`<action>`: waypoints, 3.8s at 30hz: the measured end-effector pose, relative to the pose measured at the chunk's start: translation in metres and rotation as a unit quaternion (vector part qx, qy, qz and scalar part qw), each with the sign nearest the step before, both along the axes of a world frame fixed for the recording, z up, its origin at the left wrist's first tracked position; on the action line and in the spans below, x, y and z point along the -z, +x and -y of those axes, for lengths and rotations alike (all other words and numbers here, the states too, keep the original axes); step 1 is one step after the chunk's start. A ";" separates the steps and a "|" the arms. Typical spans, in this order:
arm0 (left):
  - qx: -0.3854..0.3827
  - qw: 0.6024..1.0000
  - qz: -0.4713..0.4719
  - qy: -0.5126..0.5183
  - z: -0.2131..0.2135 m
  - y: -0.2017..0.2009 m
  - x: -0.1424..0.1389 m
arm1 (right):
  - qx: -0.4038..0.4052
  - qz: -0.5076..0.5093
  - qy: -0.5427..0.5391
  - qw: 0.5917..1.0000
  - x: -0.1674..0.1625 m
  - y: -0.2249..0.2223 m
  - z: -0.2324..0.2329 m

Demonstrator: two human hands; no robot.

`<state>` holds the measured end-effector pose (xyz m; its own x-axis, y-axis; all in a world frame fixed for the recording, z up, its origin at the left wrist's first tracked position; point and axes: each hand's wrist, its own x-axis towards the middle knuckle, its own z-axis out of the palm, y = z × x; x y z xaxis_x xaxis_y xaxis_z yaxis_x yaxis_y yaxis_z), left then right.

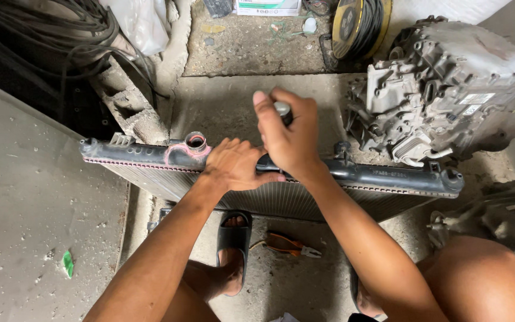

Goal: The person uses a screwdriver to pry and scrape along the top tank of a car radiator, working on the seam between the tank and the core. They repeatedly reposition the tool and apply pressure to separate or clean the joint.

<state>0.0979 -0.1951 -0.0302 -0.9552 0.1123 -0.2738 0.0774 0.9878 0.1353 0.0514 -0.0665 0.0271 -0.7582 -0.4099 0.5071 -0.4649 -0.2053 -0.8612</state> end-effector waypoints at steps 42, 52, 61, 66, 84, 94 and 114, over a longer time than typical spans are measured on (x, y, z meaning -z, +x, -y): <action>0.040 0.998 -0.039 0.023 -0.017 -0.002 -0.008 | -0.039 0.134 -0.029 0.990 -0.011 -0.006 -0.017; 0.031 0.999 -0.013 0.017 -0.018 -0.003 -0.007 | -0.025 0.157 -0.018 0.987 -0.011 -0.012 -0.017; 0.029 0.999 -0.029 0.025 -0.018 -0.003 -0.007 | -0.030 0.145 -0.011 0.989 -0.010 -0.011 -0.019; 0.027 0.999 -0.021 0.028 -0.018 -0.003 -0.007 | -0.028 0.154 -0.016 0.988 -0.011 -0.022 -0.021; 0.032 0.999 -0.028 0.028 -0.018 -0.004 -0.004 | 0.029 -0.021 0.058 0.998 -0.011 -0.001 -0.019; 0.024 0.999 -0.029 0.017 -0.028 -0.003 -0.003 | -0.004 0.086 0.029 0.996 -0.012 -0.007 -0.021; 0.003 1.000 -0.019 0.017 -0.025 -0.007 -0.005 | -0.050 0.132 0.000 0.990 -0.016 -0.020 -0.032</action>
<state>0.0910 -0.1698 -0.0248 -0.9639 0.1272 -0.2340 0.0896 0.9822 0.1649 0.0309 -0.0341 0.0431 -0.8200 -0.4892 0.2970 -0.2021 -0.2381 -0.9500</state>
